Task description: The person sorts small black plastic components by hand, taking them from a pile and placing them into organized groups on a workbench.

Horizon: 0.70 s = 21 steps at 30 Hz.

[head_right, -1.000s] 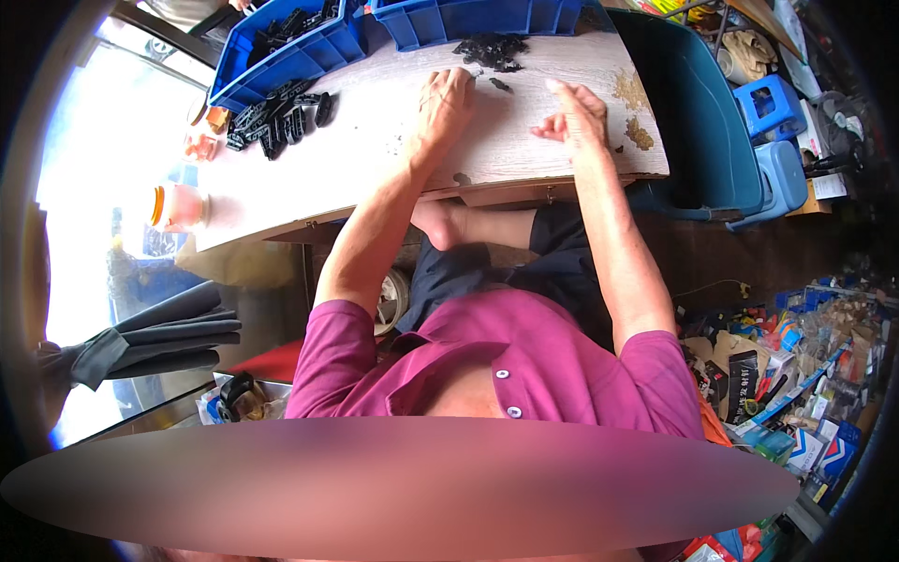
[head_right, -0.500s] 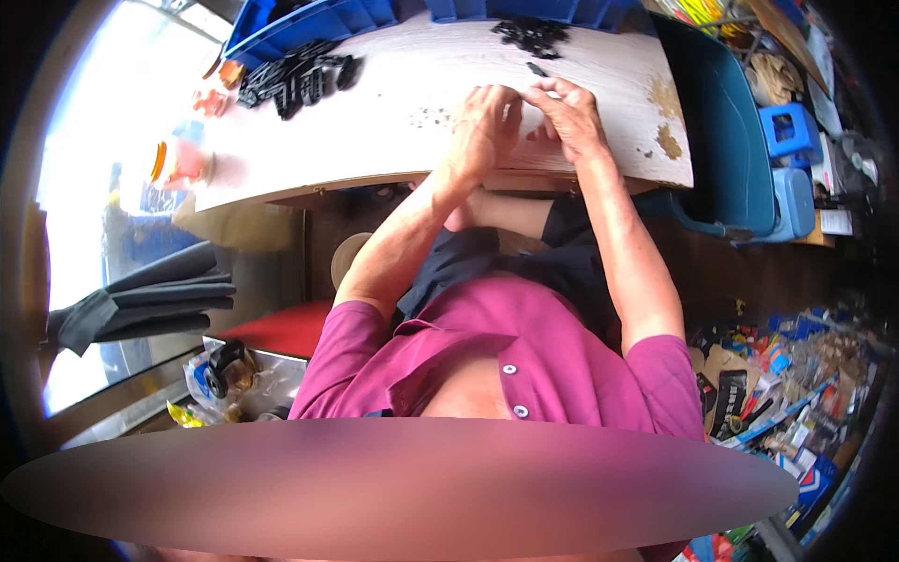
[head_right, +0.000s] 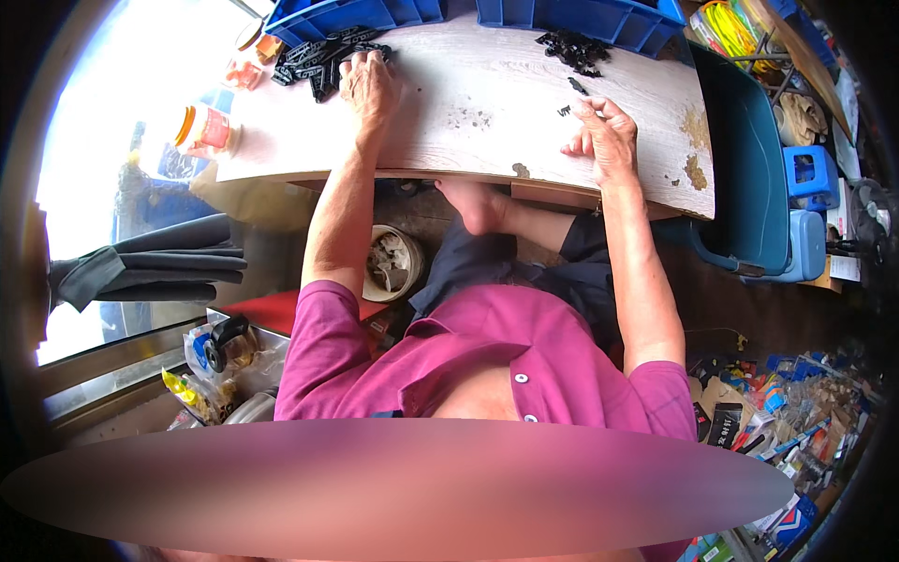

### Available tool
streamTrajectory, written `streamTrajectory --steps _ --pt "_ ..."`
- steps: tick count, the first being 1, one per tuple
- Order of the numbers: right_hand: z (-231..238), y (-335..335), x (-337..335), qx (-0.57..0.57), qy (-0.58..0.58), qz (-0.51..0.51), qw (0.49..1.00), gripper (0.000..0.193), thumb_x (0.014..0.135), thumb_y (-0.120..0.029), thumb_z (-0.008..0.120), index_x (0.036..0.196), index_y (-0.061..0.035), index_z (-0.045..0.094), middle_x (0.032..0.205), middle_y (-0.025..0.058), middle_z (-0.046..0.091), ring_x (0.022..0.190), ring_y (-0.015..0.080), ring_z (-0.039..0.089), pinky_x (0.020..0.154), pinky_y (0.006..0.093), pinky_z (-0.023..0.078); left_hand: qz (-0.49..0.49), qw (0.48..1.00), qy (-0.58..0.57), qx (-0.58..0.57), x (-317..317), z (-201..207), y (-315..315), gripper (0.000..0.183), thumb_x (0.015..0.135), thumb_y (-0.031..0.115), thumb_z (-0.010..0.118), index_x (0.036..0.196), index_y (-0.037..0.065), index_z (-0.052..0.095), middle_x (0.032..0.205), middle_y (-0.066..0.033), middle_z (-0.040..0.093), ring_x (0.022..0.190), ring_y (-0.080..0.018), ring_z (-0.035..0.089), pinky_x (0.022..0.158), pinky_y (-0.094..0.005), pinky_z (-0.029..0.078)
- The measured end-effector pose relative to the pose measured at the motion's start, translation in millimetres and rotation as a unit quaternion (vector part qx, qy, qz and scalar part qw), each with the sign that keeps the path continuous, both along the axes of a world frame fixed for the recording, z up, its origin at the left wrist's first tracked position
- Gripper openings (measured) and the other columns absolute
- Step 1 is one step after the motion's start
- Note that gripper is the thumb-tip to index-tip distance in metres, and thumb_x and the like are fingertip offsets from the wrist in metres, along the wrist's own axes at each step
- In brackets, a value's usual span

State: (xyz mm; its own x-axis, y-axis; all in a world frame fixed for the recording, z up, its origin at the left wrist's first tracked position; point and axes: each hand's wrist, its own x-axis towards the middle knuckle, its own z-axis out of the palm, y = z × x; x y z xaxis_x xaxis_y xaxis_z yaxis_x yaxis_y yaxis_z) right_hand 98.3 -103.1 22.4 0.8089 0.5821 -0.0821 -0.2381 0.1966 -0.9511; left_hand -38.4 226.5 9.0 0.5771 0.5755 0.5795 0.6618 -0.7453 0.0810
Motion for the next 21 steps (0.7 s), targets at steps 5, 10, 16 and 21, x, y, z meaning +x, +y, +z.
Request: streamTrajectory --steps 5,10,16,21 --pt "-1 -2 -3 0.008 -0.004 -0.008 1.000 0.014 0.086 -0.016 0.069 0.095 -0.0063 0.063 0.046 -0.0015 0.045 0.041 0.0118 0.050 0.047 0.0344 0.055 -0.057 0.995 -0.055 -0.066 -8 -5 -3 0.021 0.081 0.020 0.063 0.100 0.011 0.067 0.096 -0.0139 0.065 0.095 -0.0345 0.057 0.081 -0.0430 0.046" --pt "1 -2 -4 0.007 -0.008 -0.011 1.000 0.014 0.086 -0.016 0.069 0.095 -0.0063 0.063 0.047 -0.0015 0.045 0.042 0.0117 0.051 0.047 0.0342 0.054 -0.149 0.962 -0.148 -0.176 -13 10 -47 0.020 0.087 0.017 0.061 0.107 0.012 0.063 0.092 -0.0153 0.066 0.086 -0.0354 0.061 0.075 -0.0424 0.048" --pt "9 2 -7 0.008 -0.002 -0.038 0.999 0.016 0.086 -0.018 0.070 0.094 -0.0060 0.063 0.047 -0.0013 0.044 0.043 0.0125 0.052 0.046 0.0344 0.054 -0.205 0.780 -0.327 -0.493 -6 5 -102 0.024 0.090 0.017 0.064 0.108 0.002 0.059 0.081 -0.0010 0.059 0.068 -0.0069 0.053 0.061 -0.0219 0.044" --pt "11 6 -5 0.010 -0.004 -0.036 0.999 0.018 0.086 -0.019 0.069 0.095 -0.0057 0.062 0.047 -0.0011 0.044 0.043 0.0129 0.052 0.046 0.0346 0.054 -0.205 0.799 -0.320 -0.465 6 -2 -128 0.022 0.085 0.020 0.068 0.100 0.006 0.062 0.077 -0.0114 0.060 0.061 -0.0189 0.058 0.057 -0.0329 0.047"
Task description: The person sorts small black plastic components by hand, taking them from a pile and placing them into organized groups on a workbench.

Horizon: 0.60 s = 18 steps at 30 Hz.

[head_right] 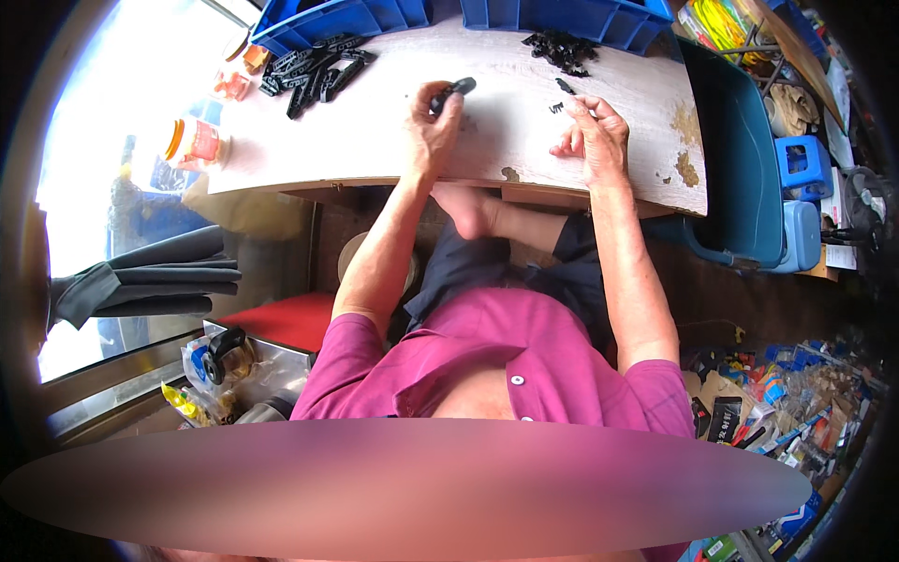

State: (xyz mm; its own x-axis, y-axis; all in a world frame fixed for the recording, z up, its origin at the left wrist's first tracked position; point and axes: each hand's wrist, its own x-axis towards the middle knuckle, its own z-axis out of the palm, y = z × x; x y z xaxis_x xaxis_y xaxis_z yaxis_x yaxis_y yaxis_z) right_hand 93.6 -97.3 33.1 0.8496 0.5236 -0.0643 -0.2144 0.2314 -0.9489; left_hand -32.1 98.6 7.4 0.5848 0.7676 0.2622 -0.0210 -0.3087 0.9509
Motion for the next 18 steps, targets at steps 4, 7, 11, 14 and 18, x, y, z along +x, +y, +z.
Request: streamTrajectory --steps 4,7,11,14,18 --pt "1 -1 -3 -0.027 0.000 -0.005 1.000 0.016 0.089 -0.019 0.065 0.097 -0.0059 0.059 0.047 -0.0007 0.043 0.044 0.0122 0.050 0.047 0.0343 0.055 0.013 0.937 0.117 0.330 7 10 -4 0.018 0.074 0.010 0.066 0.091 0.007 0.062 0.085 -0.0187 0.060 0.083 -0.0376 0.057 0.082 -0.0459 0.045" --pt "-4 -7 -1 -0.025 0.002 -0.003 1.000 0.016 0.088 -0.019 0.065 0.095 -0.0066 0.059 0.047 -0.0006 0.043 0.043 0.0121 0.050 0.047 0.0343 0.054 -0.058 0.927 0.172 0.329 14 21 -10 0.018 0.079 0.014 0.062 0.095 0.007 0.060 0.088 -0.0210 0.062 0.084 -0.0401 0.060 0.075 -0.0475 0.049" --pt "-8 -6 -2 -0.009 -0.002 0.008 1.000 0.014 0.088 -0.019 0.066 0.091 -0.0089 0.057 0.046 -0.0005 0.043 0.041 0.0120 0.049 0.045 0.0337 0.053 -0.101 0.902 0.206 0.365 25 9 -7 0.020 0.078 0.016 0.060 0.096 0.006 0.059 0.080 -0.0192 0.063 0.075 -0.0389 0.063 0.069 -0.0475 0.051" --pt "-8 -4 -3 0.007 -0.009 0.011 1.000 0.013 0.087 -0.019 0.066 0.090 -0.0100 0.057 0.045 -0.0005 0.043 0.039 0.0118 0.048 0.043 0.0333 0.052 -0.123 0.897 0.219 0.363 26 7 -5 0.017 0.077 0.017 0.060 0.089 0.004 0.057 0.075 -0.0187 0.062 0.074 -0.0381 0.062 0.069 -0.0468 0.050" --pt "-7 -6 -2 0.013 0.003 0.010 1.000 0.012 0.087 -0.018 0.066 0.089 -0.0102 0.058 0.044 -0.0011 0.044 0.039 0.0113 0.049 0.042 0.0327 0.052 -0.214 0.877 0.228 0.365 19 23 2 0.018 0.076 0.019 0.063 0.080 0.003 0.053 0.073 -0.0192 0.060 0.074 -0.0368 0.061 0.069 -0.0459 0.049"
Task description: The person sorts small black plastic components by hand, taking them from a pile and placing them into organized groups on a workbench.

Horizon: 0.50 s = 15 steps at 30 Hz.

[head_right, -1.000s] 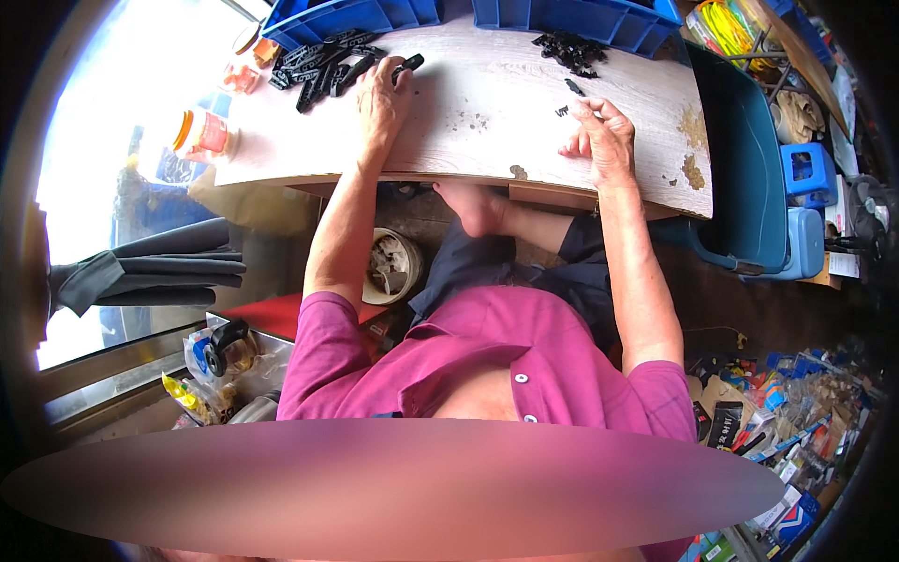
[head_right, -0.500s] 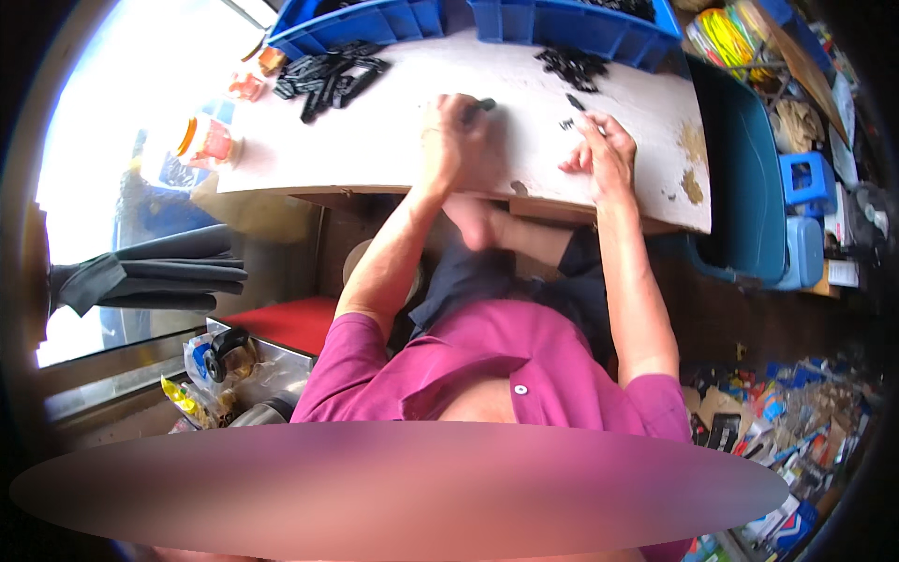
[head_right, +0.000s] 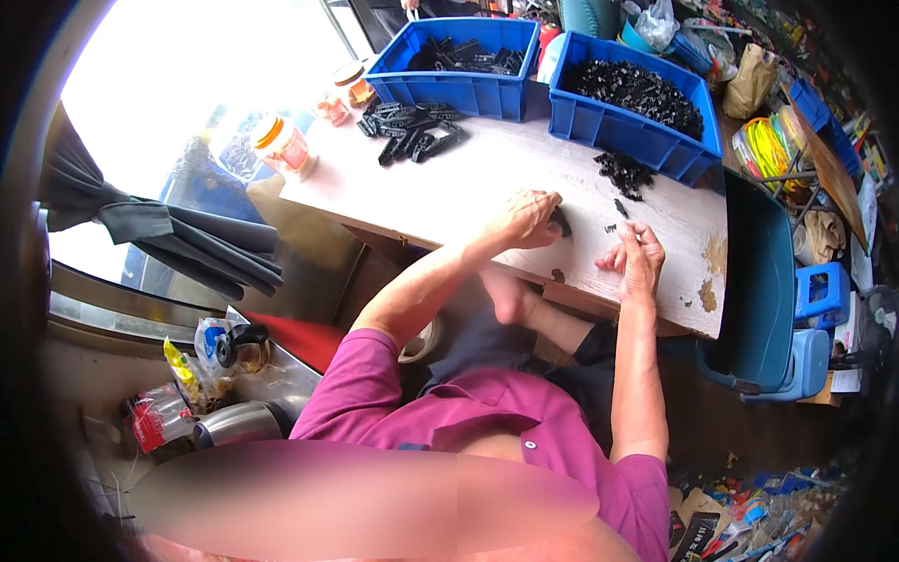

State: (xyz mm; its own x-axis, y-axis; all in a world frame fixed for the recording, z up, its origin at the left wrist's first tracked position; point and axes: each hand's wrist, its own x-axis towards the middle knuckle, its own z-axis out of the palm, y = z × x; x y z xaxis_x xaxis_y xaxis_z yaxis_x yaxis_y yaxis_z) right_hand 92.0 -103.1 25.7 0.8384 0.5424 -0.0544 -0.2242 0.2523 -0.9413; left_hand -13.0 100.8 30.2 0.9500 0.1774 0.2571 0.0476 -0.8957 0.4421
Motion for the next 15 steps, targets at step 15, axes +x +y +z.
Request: streamTrajectory --steps 15 --pt "4 4 -6 0.078 0.033 -0.037 0.996 0.013 0.090 -0.021 0.063 0.095 -0.0092 0.060 0.057 0.0011 0.053 0.051 0.0130 0.056 0.048 0.0347 0.055 0.022 0.837 -0.132 -0.531 -6 -14 -64 0.025 0.084 0.014 0.067 0.105 0.002 0.061 0.075 -0.0047 0.063 0.064 -0.0086 0.057 0.055 -0.0250 0.047"
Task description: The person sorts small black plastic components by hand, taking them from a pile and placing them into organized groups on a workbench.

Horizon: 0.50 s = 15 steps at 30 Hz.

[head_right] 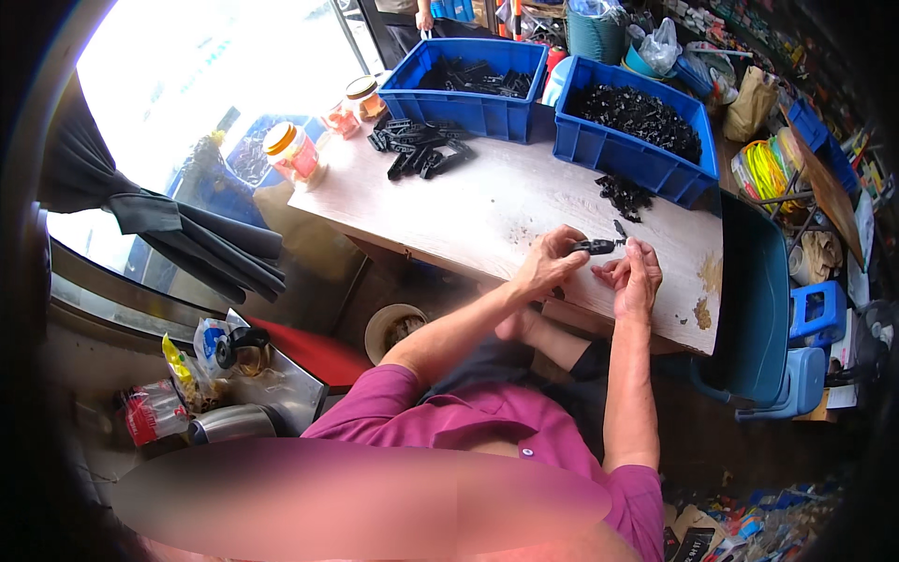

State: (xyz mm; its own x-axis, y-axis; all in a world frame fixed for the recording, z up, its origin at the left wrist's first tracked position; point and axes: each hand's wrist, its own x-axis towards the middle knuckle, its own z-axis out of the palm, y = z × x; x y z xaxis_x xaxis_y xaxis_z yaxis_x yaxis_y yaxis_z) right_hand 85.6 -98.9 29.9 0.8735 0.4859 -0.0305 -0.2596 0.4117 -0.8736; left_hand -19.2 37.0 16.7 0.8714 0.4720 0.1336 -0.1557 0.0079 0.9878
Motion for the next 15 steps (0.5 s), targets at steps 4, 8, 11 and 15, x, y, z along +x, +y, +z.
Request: streamTrajectory --steps 4,8,11,15 --pt "-14 0 4 0.025 -0.027 -0.013 0.999 0.010 0.089 -0.016 0.065 0.095 -0.0085 0.063 0.076 0.0000 0.061 0.056 0.0116 0.058 0.052 0.0285 0.054 -0.075 0.991 -0.009 -0.113 7 6 -20 0.025 0.086 0.013 0.065 0.107 0.000 0.060 0.079 -0.0044 0.066 0.064 -0.0071 0.058 0.051 -0.0212 0.046" --pt "-11 -1 -1 0.034 -0.007 0.008 0.999 0.012 0.088 -0.016 0.067 0.095 -0.0070 0.064 0.084 0.0009 0.062 0.060 0.0111 0.060 0.050 0.0256 0.054 -0.065 0.987 -0.030 -0.146 15 -1 -23 0.023 0.085 0.012 0.066 0.103 -0.002 0.061 0.081 -0.0081 0.068 0.065 -0.0101 0.062 0.052 -0.0235 0.050" --pt "-8 -7 -1 0.018 -0.005 0.043 0.999 0.012 0.088 -0.017 0.068 0.094 -0.0076 0.063 0.083 0.0022 0.064 0.063 0.0120 0.062 0.052 0.0249 0.055 -0.076 0.975 -0.044 -0.206 18 0 -23 0.021 0.085 0.010 0.066 0.102 -0.002 0.061 0.081 -0.0088 0.068 0.066 -0.0116 0.064 0.055 -0.0252 0.054" --pt "-7 -6 0 0.008 -0.008 0.071 0.997 0.010 0.088 -0.015 0.069 0.094 -0.0090 0.064 0.084 0.0019 0.065 0.067 0.0117 0.061 0.057 0.0243 0.054 -0.091 0.967 -0.028 -0.235 17 2 -19 0.021 0.086 0.009 0.066 0.104 0.000 0.061 0.084 -0.0071 0.068 0.069 -0.0112 0.065 0.061 -0.0240 0.055"
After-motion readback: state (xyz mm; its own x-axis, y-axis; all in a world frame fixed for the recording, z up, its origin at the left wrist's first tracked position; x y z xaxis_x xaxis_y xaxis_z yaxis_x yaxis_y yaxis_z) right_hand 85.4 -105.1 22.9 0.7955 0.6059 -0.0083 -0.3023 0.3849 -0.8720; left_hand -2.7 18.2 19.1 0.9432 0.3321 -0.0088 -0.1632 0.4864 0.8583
